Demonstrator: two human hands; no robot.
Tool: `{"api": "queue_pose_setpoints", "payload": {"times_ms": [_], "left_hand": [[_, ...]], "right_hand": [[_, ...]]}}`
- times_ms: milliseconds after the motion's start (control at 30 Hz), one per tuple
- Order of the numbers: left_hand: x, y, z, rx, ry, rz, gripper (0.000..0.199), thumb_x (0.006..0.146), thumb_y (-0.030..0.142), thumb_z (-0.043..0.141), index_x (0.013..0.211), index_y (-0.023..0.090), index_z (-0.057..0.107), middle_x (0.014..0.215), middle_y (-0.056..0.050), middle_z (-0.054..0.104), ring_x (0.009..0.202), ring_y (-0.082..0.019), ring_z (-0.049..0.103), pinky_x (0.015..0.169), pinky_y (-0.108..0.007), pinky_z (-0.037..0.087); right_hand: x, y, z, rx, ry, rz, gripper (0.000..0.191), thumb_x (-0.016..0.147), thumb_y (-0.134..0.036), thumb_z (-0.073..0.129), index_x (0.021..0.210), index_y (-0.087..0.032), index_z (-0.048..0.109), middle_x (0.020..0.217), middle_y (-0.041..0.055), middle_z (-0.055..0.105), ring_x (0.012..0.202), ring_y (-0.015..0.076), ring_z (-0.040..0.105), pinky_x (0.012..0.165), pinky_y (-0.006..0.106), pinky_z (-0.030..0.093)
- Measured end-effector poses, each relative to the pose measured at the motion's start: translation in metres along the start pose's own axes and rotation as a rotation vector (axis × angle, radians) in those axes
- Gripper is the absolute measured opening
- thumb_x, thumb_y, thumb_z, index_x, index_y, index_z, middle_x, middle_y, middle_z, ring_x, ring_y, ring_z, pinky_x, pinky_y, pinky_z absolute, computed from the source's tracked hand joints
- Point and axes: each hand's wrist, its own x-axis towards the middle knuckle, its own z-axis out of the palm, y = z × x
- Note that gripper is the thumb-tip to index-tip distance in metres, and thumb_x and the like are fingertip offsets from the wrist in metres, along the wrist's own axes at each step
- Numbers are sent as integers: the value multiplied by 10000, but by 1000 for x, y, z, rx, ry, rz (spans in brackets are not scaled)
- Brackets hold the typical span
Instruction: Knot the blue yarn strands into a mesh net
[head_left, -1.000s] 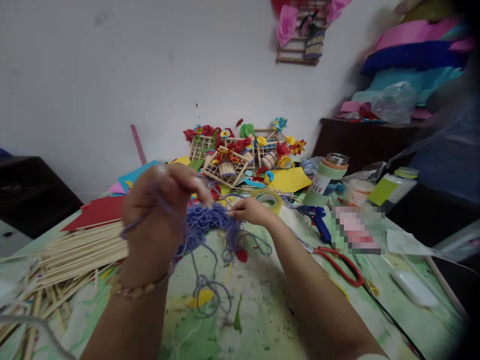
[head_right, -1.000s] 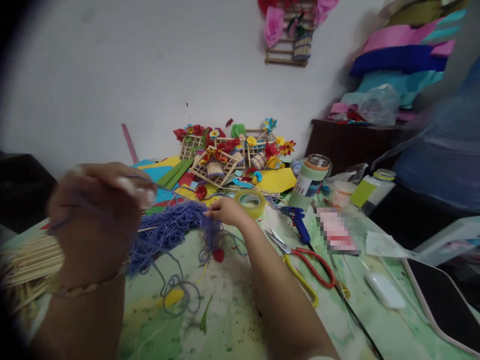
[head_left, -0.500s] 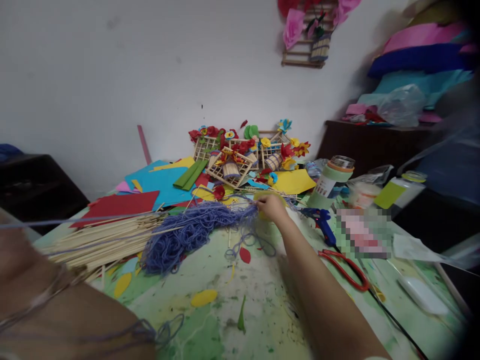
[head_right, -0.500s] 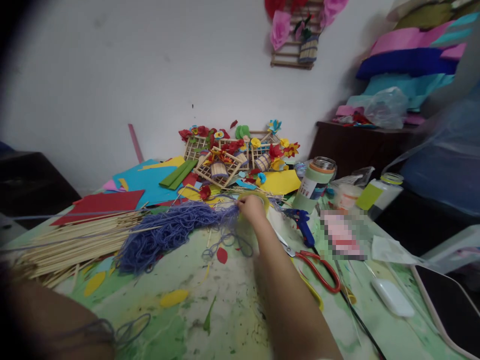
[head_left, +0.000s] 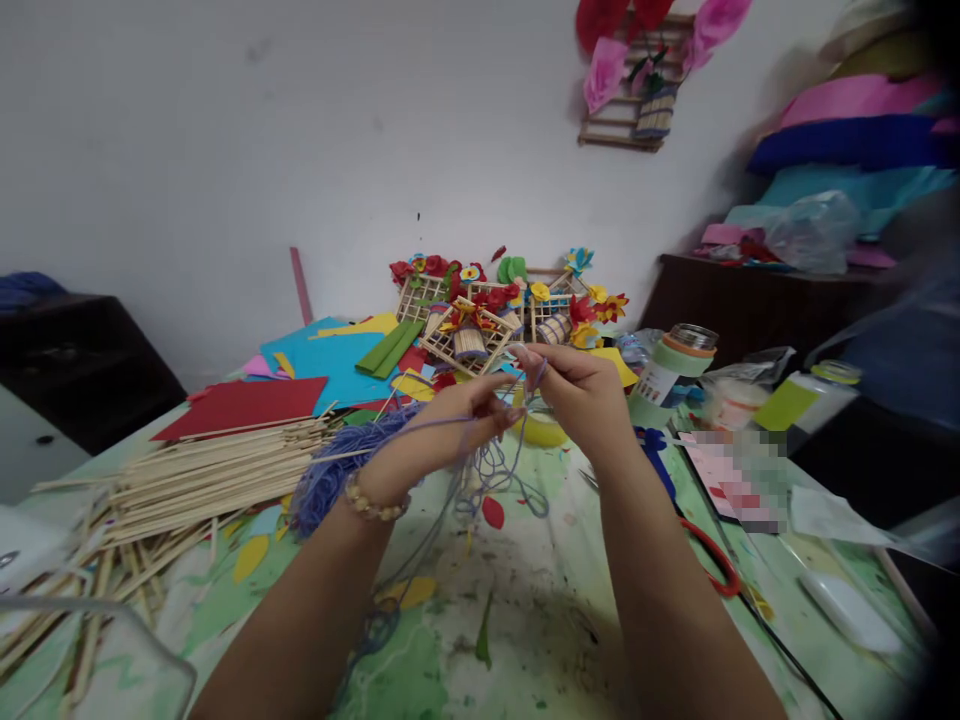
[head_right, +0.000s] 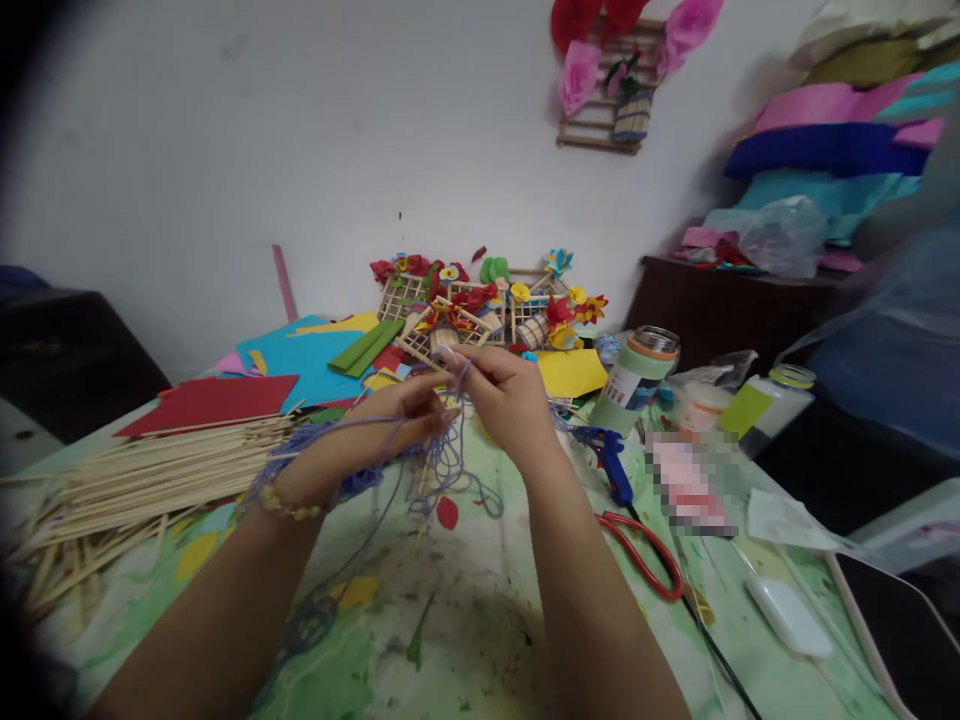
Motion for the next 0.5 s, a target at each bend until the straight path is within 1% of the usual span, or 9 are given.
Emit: {"api": "queue_pose_setpoints", "payload": {"times_ms": [67,100,167,233,267,333,400,433,500], "left_hand": [[-1,-1,3,70,23,20,324,866,427,482,767,143,605,618,1,535,551,-102,452,495,-233,337],[-2,0,2,61,79,33,365,880,436,458,698,145,582,603,-2,530,548,-104,454,499,-237,341],[-6,4,-1,-47,275,86,361,885,441,464,690,155,567,599,0,525,551,-106,463,510,-240,360],[-8,11,-3,-204,479,189,311,879,427,496,727,167,573,608,4,521,557,-102,466,519,-237,379],[-9,15,-4,-276,551,249,293,877,420,506,735,173,577,611,5,519,557,-101,467,520,-236,386],[-12,25,-5,-387,608,370,280,877,407,517,721,184,582,618,4,525,563,-103,478,525,-240,401],[-19,33,-11,-488,621,482,264,862,379,555,676,193,582,610,7,518,570,-104,485,534,-245,413],[-25,36,-17,-528,637,547,253,847,367,580,656,202,581,593,12,501,566,-103,481,539,-247,417],[-41,36,-35,-514,669,642,234,833,394,589,654,244,588,550,27,457,550,-98,471,538,-245,418]], "right_hand": [[-2,-9,0,78,-2,-23,246,803,-366,588,901,-187,725,754,23,652,687,119,568,639,245,446],[-2,-9,2,115,-15,-15,249,798,-364,594,933,-191,712,761,21,642,685,115,562,630,241,445],[-1,1,8,183,-85,35,331,782,-358,612,1073,-206,651,744,5,609,644,102,532,585,223,432],[-1,19,17,208,-251,107,471,766,-351,629,1213,-220,554,692,-23,566,578,89,488,526,203,400],[-2,29,23,185,-380,140,487,761,-350,636,1223,-222,544,671,-32,555,558,85,473,510,198,386],[-4,48,32,34,-662,190,341,770,-353,631,1082,-216,638,649,-30,576,557,83,484,523,193,386],[-7,65,39,-169,-814,221,188,802,-335,596,848,-189,705,631,-15,606,568,89,504,547,197,388],[-8,72,41,-259,-817,233,199,815,-318,576,764,-176,706,619,-6,613,565,95,506,547,205,379],[-10,86,41,-396,-723,264,220,815,-282,561,696,-160,699,608,17,616,557,112,500,532,230,344]]}}
